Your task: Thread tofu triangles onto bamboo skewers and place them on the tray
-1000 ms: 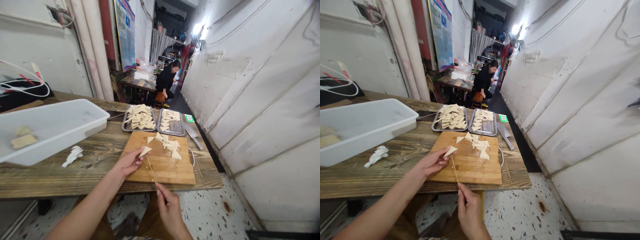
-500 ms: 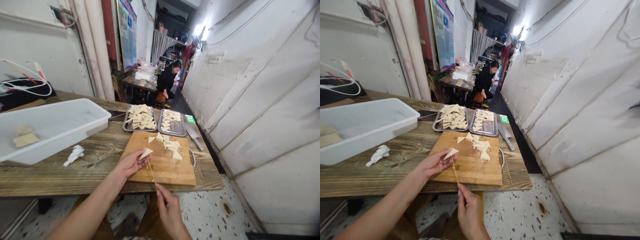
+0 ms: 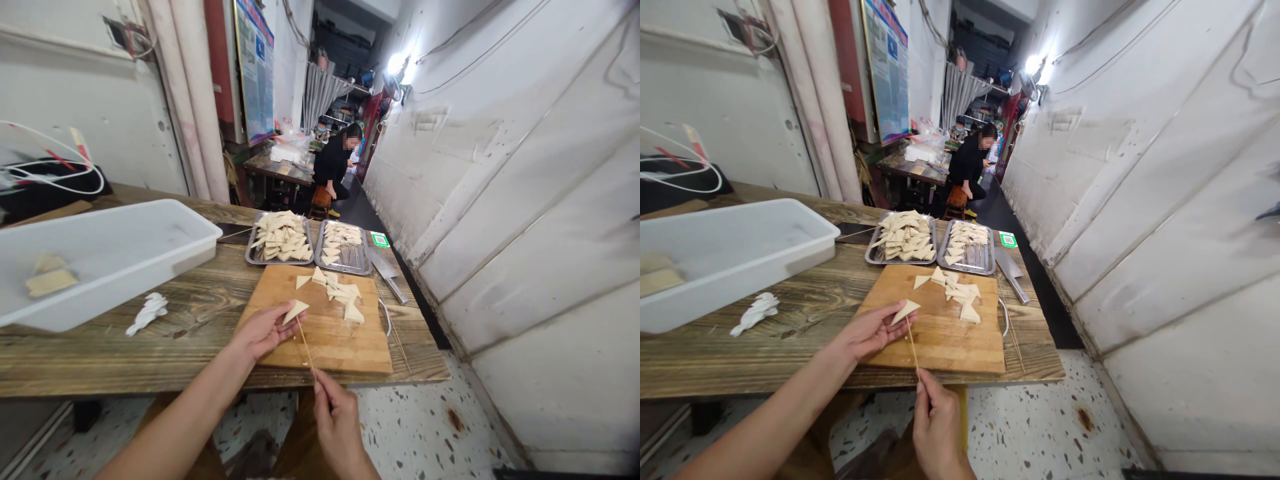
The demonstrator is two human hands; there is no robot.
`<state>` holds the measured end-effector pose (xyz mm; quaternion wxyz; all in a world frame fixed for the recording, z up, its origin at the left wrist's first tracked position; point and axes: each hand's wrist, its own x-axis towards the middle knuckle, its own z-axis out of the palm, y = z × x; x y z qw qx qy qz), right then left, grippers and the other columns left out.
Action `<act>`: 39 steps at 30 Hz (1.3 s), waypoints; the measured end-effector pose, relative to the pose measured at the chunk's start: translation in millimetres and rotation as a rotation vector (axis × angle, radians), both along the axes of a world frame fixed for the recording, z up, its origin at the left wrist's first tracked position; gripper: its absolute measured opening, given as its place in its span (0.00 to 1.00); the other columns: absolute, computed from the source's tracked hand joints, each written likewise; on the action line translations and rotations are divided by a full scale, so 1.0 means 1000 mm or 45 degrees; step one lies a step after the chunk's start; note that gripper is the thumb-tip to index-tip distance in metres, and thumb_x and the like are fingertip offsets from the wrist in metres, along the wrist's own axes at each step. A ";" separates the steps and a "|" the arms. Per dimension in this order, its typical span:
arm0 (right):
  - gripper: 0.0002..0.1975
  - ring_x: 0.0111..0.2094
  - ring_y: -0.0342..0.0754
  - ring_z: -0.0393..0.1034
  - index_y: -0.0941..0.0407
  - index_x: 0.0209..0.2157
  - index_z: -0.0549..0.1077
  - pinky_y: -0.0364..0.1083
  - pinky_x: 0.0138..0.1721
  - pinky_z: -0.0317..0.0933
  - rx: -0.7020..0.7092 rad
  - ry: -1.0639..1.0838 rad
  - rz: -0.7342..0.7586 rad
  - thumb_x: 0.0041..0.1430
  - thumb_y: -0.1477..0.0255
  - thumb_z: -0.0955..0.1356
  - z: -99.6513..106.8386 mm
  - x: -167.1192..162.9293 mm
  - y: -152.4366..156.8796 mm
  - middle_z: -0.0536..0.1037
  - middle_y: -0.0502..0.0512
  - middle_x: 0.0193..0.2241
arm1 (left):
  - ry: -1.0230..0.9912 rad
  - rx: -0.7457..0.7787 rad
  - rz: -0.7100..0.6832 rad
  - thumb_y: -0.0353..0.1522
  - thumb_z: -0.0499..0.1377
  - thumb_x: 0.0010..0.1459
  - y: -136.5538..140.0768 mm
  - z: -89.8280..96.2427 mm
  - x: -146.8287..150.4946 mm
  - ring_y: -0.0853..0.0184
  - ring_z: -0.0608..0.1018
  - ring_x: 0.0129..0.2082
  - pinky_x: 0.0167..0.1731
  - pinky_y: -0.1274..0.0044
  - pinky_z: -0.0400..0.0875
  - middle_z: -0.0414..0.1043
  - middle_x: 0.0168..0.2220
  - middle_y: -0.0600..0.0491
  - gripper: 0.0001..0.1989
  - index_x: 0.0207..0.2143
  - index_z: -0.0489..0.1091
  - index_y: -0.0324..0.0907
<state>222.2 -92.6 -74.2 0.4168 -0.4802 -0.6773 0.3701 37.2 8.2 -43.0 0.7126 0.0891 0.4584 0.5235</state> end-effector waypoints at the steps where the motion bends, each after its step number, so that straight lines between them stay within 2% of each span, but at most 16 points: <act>1: 0.16 0.33 0.50 0.75 0.53 0.46 0.74 0.44 0.35 0.69 -0.011 0.001 -0.009 0.64 0.66 0.60 0.000 -0.001 0.000 0.79 0.55 0.35 | 0.002 -0.001 -0.002 0.26 0.59 0.52 0.000 0.000 0.001 0.66 0.79 0.29 0.27 0.78 0.75 0.76 0.32 0.41 0.06 0.34 0.70 0.32; 5: 0.18 0.30 0.50 0.74 0.54 0.46 0.75 0.43 0.29 0.69 -0.004 0.004 -0.039 0.64 0.63 0.59 0.001 -0.005 -0.001 0.79 0.56 0.29 | 0.011 0.006 -0.015 0.26 0.59 0.53 -0.001 0.003 0.003 0.66 0.79 0.29 0.29 0.77 0.76 0.76 0.31 0.42 0.06 0.34 0.70 0.32; 11: 0.17 0.32 0.51 0.75 0.57 0.45 0.75 0.46 0.35 0.69 0.080 -0.023 -0.084 0.64 0.66 0.59 -0.002 -0.012 0.000 0.79 0.59 0.36 | 0.032 0.019 -0.027 0.26 0.58 0.54 -0.002 0.007 0.007 0.66 0.79 0.29 0.30 0.76 0.76 0.76 0.31 0.41 0.06 0.34 0.70 0.32; 15: 0.17 0.32 0.51 0.75 0.60 0.45 0.74 0.45 0.33 0.69 0.131 -0.046 -0.082 0.64 0.69 0.58 -0.005 -0.017 0.001 0.79 0.62 0.36 | 0.042 0.014 -0.020 0.26 0.57 0.55 -0.004 0.007 0.010 0.66 0.79 0.29 0.30 0.76 0.76 0.76 0.30 0.41 0.06 0.34 0.70 0.31; 19: 0.18 0.38 0.53 0.75 0.62 0.46 0.74 0.46 0.38 0.69 0.158 -0.101 -0.108 0.64 0.71 0.57 -0.004 -0.019 0.002 0.78 0.64 0.39 | 0.057 0.010 -0.039 0.27 0.57 0.55 -0.006 0.007 0.013 0.66 0.79 0.29 0.31 0.76 0.76 0.76 0.31 0.40 0.06 0.34 0.70 0.31; 24: 0.18 0.36 0.51 0.76 0.62 0.45 0.74 0.44 0.38 0.69 0.191 -0.098 -0.126 0.63 0.72 0.58 -0.001 -0.021 0.002 0.78 0.63 0.38 | 0.058 0.041 -0.064 0.26 0.58 0.54 -0.007 0.008 0.016 0.65 0.79 0.30 0.32 0.76 0.76 0.76 0.32 0.40 0.06 0.35 0.70 0.31; 31: 0.17 0.34 0.49 0.76 0.62 0.43 0.75 0.41 0.35 0.69 0.264 -0.088 -0.117 0.62 0.73 0.58 0.003 -0.024 0.008 0.80 0.62 0.35 | -0.002 0.154 0.084 0.27 0.57 0.55 -0.007 0.010 0.019 0.64 0.79 0.34 0.35 0.74 0.76 0.76 0.35 0.42 0.06 0.35 0.70 0.32; 39: 0.18 0.37 0.50 0.76 0.66 0.43 0.75 0.42 0.38 0.69 0.279 -0.139 -0.122 0.61 0.74 0.57 0.004 -0.026 0.007 0.79 0.63 0.37 | 0.040 0.079 0.113 0.22 0.56 0.54 -0.004 0.013 0.016 0.65 0.79 0.30 0.33 0.73 0.77 0.76 0.31 0.43 0.04 0.32 0.70 0.30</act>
